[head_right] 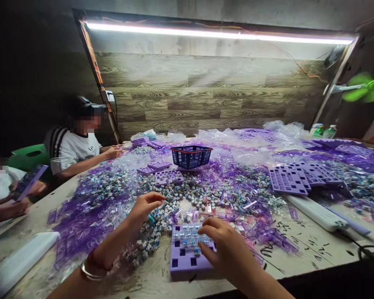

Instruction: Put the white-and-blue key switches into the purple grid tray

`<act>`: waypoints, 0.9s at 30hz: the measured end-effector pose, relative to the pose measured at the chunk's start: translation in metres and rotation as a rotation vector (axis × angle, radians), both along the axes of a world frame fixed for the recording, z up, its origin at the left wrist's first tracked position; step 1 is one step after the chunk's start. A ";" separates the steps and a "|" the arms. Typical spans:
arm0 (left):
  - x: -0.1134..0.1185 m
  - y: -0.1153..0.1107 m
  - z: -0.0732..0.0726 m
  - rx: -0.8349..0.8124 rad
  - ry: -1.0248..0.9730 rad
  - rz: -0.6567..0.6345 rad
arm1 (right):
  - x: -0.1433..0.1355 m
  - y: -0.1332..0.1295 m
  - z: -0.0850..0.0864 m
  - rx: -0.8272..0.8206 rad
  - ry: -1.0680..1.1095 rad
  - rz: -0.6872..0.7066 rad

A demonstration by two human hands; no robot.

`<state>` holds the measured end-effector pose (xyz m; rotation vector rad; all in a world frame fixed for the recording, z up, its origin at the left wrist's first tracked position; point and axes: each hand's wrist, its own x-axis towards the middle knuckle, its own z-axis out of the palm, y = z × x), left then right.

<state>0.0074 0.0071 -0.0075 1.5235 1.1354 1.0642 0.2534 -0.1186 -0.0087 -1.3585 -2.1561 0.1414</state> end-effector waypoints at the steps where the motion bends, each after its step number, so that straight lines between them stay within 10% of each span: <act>1: 0.007 -0.005 -0.002 -0.096 -0.131 -0.053 | 0.001 0.000 0.001 0.016 0.020 -0.007; 8: 0.050 -0.052 -0.005 -0.471 -0.481 -0.314 | -0.008 0.001 0.001 0.102 0.114 0.067; 19: 0.052 -0.064 -0.007 -0.463 -0.512 -0.512 | -0.020 0.005 -0.002 0.184 0.331 0.202; 23: 0.049 -0.059 -0.014 -0.254 -0.296 -0.553 | -0.011 0.006 -0.004 0.105 0.229 0.123; 27: 0.047 -0.058 -0.025 0.297 0.090 -0.556 | -0.002 0.005 -0.008 0.010 0.128 0.115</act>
